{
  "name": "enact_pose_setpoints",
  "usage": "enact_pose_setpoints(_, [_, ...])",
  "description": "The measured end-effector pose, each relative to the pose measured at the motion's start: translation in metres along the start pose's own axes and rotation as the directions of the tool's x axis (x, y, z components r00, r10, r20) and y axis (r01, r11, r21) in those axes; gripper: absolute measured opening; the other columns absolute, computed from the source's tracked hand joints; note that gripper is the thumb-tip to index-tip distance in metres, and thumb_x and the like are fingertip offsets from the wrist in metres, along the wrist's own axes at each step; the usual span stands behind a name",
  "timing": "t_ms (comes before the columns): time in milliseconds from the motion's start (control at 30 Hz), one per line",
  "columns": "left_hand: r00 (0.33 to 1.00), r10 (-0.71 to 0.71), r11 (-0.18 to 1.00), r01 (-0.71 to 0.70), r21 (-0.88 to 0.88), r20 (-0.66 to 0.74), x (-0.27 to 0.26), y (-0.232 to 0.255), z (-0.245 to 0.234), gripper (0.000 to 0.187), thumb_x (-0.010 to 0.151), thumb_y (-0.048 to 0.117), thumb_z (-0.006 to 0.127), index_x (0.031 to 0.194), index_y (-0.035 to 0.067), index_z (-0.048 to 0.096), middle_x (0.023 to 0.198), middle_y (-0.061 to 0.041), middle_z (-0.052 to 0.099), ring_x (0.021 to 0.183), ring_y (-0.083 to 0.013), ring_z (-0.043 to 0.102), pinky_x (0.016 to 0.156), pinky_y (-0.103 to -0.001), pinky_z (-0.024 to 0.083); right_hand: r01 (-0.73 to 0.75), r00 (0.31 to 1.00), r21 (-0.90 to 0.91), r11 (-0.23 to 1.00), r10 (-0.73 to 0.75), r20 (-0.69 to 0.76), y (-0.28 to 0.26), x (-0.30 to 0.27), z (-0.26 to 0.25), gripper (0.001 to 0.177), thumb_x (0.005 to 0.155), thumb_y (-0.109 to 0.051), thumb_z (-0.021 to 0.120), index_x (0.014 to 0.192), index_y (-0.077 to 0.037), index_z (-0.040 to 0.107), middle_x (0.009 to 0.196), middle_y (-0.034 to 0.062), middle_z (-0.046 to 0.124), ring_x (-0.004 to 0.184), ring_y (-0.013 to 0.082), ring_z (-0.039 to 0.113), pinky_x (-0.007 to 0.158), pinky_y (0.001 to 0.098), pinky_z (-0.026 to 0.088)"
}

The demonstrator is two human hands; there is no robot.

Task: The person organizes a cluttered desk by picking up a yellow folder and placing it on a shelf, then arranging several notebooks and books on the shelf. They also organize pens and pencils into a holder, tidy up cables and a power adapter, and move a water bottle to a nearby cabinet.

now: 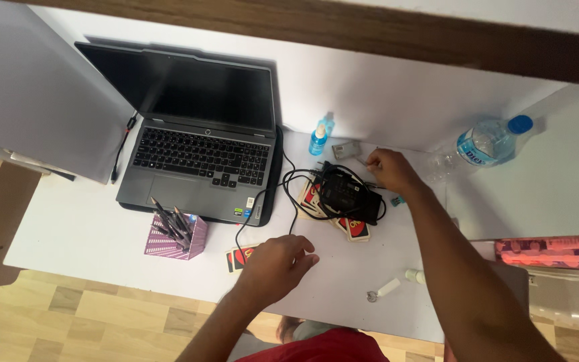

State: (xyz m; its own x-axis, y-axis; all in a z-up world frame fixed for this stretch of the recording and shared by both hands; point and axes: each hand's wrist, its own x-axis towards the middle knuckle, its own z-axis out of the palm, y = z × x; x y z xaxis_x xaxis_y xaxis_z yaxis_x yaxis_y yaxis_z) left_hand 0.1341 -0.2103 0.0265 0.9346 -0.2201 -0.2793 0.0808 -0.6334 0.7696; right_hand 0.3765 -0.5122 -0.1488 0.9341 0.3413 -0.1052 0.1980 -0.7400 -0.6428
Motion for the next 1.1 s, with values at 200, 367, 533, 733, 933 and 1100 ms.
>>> enact_pose_setpoints(200, [1.000,0.009,0.998,-0.007,-0.060,0.029,0.003,0.000,-0.001,0.022,0.093,0.029,0.068,0.100,0.008,0.072,0.089,-0.008,0.076,0.074,-0.0219,0.074,0.067,-0.036,0.057,-0.141,0.986,0.925,0.354,0.130,0.101,-0.056,-0.047,-0.021,0.022,0.098,-0.011,0.070,0.116,0.001,0.073,0.093,0.0055,0.066,0.079,0.0134,0.061,0.070,0.0316,0.051])
enact_pose_setpoints(367, [0.994,0.066,0.975,-0.083,-0.209,-0.085,0.007,-0.003,-0.004,0.022,0.091,0.022,0.067,0.103,0.005,0.074,0.082,-0.007,0.075,0.064,-0.0197,0.069,0.062,-0.033,0.054,-0.100,0.995,0.984,-0.151,0.001,0.101,-0.130,-0.097,-0.001,0.009,0.096,-0.006,0.068,0.103,0.000,0.067,0.094,0.0079,0.070,0.078,0.0137,0.062,0.068,0.0305,0.051])
enact_pose_setpoints(533, [0.946,-0.124,0.906,-0.014,-0.423,-0.299,0.001,-0.002,-0.020,0.024,0.097,0.023,0.061,0.106,0.005,0.073,0.069,-0.008,0.069,0.054,-0.0156,0.060,0.053,-0.030,0.047,-0.250,0.966,0.948,0.195,-0.022,0.259,-0.198,-0.122,0.032,0.012,0.091,-0.007,0.070,0.100,0.001,0.071,0.086,0.0071,0.071,0.070,0.0126,0.061,0.065,0.0295,0.050])
enact_pose_setpoints(733, [0.900,-0.101,0.945,-0.046,-0.323,-0.424,-0.019,-0.029,-0.050,0.022,0.091,0.022,0.073,0.100,0.002,0.076,0.067,-0.005,0.072,0.054,-0.0102,0.066,0.050,-0.027,0.052,-0.142,0.954,0.706,0.694,-0.095,0.285,-0.274,-0.132,0.069,0.014,0.089,-0.011,0.074,0.099,-0.002,0.075,0.087,0.0002,0.073,0.078,0.0029,0.066,0.072,0.0218,0.056])
enact_pose_setpoints(933, [0.869,-0.205,0.930,0.030,-0.366,-0.450,-0.052,-0.084,-0.089,0.018,0.091,0.019,0.072,0.098,0.003,0.077,0.071,-0.005,0.076,0.053,-0.0096,0.066,0.047,-0.025,0.052,-0.190,0.935,0.553,0.811,-0.022,0.354,-0.321,-0.133,0.087,0.025,0.088,-0.022,0.079,0.105,-0.004,0.075,0.071,-0.0005,0.063,0.062,0.0056,0.054,0.055,0.0240,0.045])
enact_pose_setpoints(1100, [0.772,-0.326,0.907,0.092,-0.411,-0.546,-0.078,-0.137,-0.135,0.018,0.089,0.017,0.074,0.099,0.001,0.077,0.072,-0.006,0.077,0.057,-0.0092,0.068,0.051,-0.024,0.055,-0.188,0.951,0.583,0.791,-0.001,0.308,-0.325,-0.134,0.103,0.028,0.089,-0.028,0.075,0.105,-0.006,0.076,0.076,-0.0077,0.070,0.066,0.0016,0.060,0.058,0.0213,0.050])
